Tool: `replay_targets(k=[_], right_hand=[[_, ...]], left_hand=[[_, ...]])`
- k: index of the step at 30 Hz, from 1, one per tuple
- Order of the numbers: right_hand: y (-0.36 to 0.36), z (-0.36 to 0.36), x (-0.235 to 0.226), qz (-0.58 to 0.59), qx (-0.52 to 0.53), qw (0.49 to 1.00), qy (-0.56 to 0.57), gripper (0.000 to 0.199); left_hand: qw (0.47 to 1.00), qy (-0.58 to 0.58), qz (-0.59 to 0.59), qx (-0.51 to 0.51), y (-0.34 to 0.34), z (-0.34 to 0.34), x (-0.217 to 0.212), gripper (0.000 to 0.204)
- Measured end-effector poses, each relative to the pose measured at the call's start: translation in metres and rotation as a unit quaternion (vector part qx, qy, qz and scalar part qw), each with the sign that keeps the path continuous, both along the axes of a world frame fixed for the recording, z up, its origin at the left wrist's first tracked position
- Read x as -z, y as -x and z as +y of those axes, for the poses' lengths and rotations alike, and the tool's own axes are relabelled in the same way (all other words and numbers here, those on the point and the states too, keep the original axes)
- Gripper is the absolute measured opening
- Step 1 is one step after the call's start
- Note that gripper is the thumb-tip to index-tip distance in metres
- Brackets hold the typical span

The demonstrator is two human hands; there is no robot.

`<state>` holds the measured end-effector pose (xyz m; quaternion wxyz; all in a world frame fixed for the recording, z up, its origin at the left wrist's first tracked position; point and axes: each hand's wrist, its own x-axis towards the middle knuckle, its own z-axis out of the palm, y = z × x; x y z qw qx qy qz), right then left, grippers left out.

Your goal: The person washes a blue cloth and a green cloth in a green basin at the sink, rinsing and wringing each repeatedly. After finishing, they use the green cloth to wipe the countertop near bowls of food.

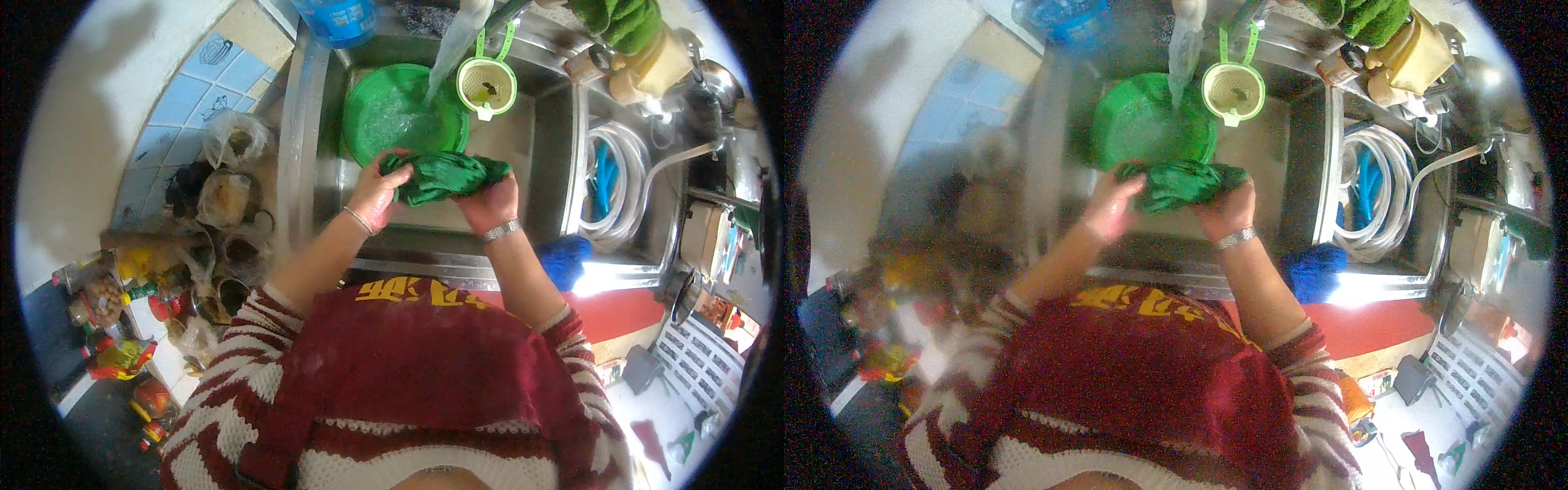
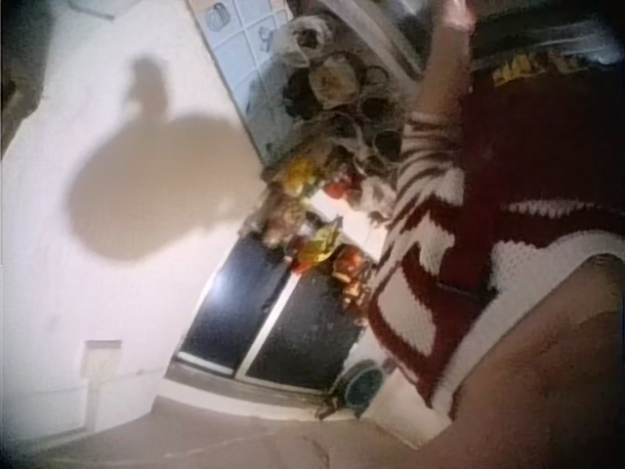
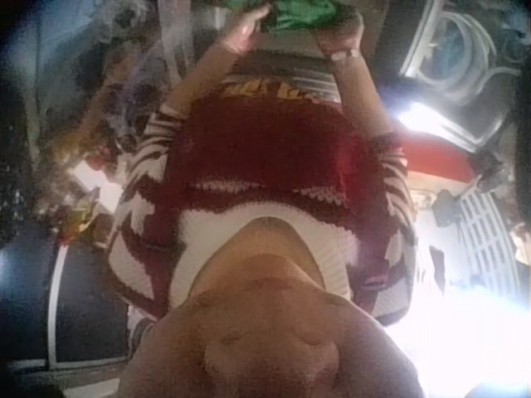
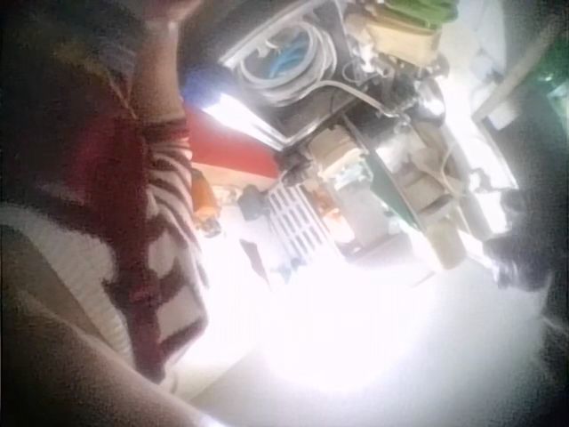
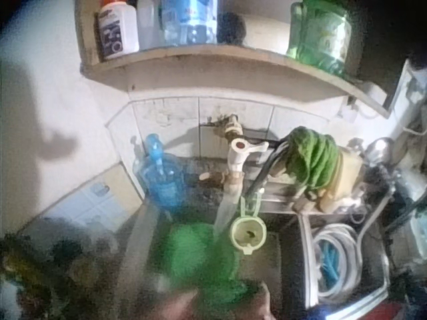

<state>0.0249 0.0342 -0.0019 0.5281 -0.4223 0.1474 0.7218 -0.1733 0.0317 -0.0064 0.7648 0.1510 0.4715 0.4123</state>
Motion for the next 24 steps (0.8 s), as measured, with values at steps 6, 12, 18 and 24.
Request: replay_targets(k=[6, 12, 18, 24], right_hand=[[0.035, 0.025, 0.018, -0.031, -0.161, 0.986, 0.021, 0.04], [0.04, 0.042, 0.048, -0.049, -0.192, 0.962, 0.186, 0.043], [0.041, 0.025, 0.075, -0.005, -0.181, 0.967, 0.18, 0.056], [0.037, 0.019, 0.086, -0.004, -0.179, 0.97, 0.165, 0.052]], left_hand=[[0.961, -0.151, 0.223, -0.055, 0.014, 0.03, -0.003, 0.025], [0.784, -0.395, 0.47, -0.09, 0.004, 0.061, -0.026, 0.021], [0.78, -0.368, 0.506, -0.023, -0.014, 0.085, -0.052, 0.016], [0.761, -0.372, 0.531, -0.032, -0.017, 0.097, -0.068, 0.015]])
